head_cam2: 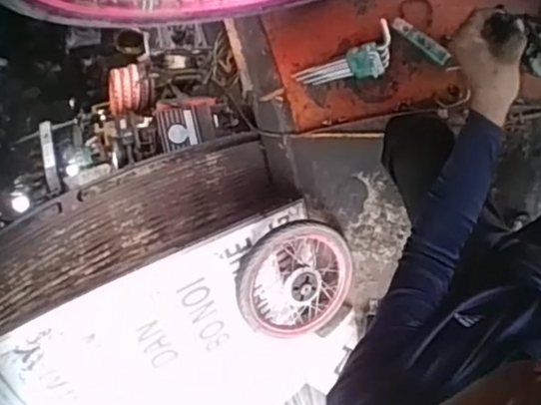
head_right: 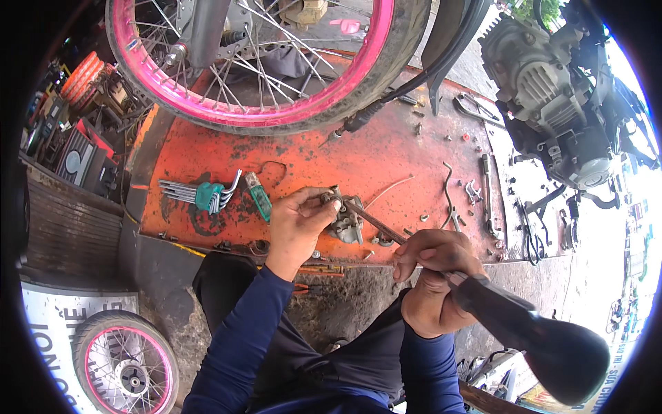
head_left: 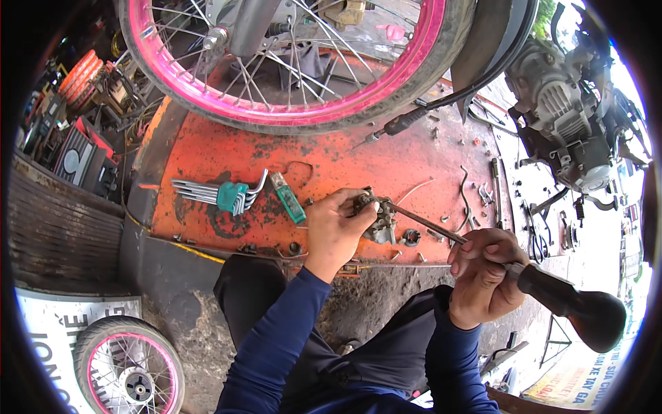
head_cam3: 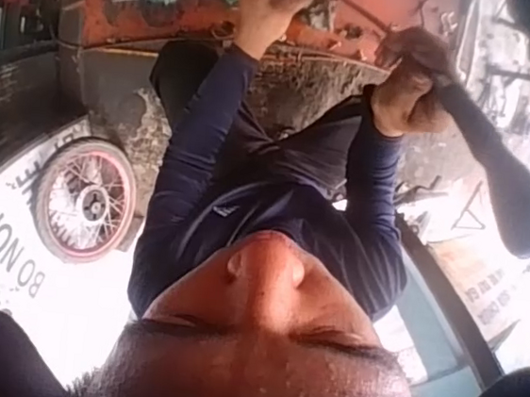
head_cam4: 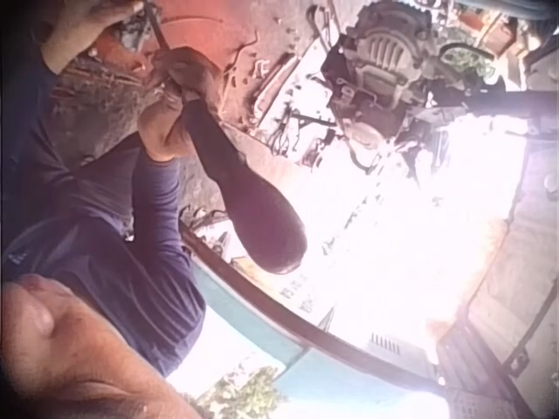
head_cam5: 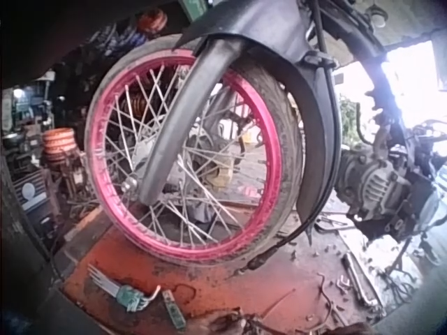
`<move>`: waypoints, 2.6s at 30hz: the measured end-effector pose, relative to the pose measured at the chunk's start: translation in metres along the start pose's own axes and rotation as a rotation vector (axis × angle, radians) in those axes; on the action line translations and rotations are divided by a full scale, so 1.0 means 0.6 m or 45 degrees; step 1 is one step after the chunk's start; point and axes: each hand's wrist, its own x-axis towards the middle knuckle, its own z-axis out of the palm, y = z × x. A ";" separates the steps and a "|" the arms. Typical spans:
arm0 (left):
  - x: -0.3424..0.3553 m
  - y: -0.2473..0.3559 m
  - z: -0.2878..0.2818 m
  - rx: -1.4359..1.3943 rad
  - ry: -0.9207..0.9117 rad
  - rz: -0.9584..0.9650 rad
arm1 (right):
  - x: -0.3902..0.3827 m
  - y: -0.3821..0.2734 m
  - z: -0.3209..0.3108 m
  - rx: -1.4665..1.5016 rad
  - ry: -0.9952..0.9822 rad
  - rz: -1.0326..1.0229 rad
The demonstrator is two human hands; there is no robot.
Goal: The recorder is assembling components of a motorcycle carburetor, including a spring and a needle valve.
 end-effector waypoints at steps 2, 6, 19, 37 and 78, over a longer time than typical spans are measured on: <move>0.000 -0.005 0.000 0.018 -0.007 0.009 | 0.003 -0.002 0.007 0.022 0.019 0.027; -0.004 -0.004 0.001 0.111 -0.003 0.067 | 0.005 0.008 0.012 0.106 -0.026 0.025; -0.003 -0.004 0.001 0.116 -0.018 0.059 | -0.001 0.020 0.018 0.135 -0.038 0.041; -0.004 -0.003 0.000 0.141 -0.027 0.063 | -0.008 0.004 0.028 -0.115 0.037 0.039; -0.006 -0.005 0.003 0.214 -0.008 0.088 | 0.002 -0.026 0.027 0.050 -0.004 0.325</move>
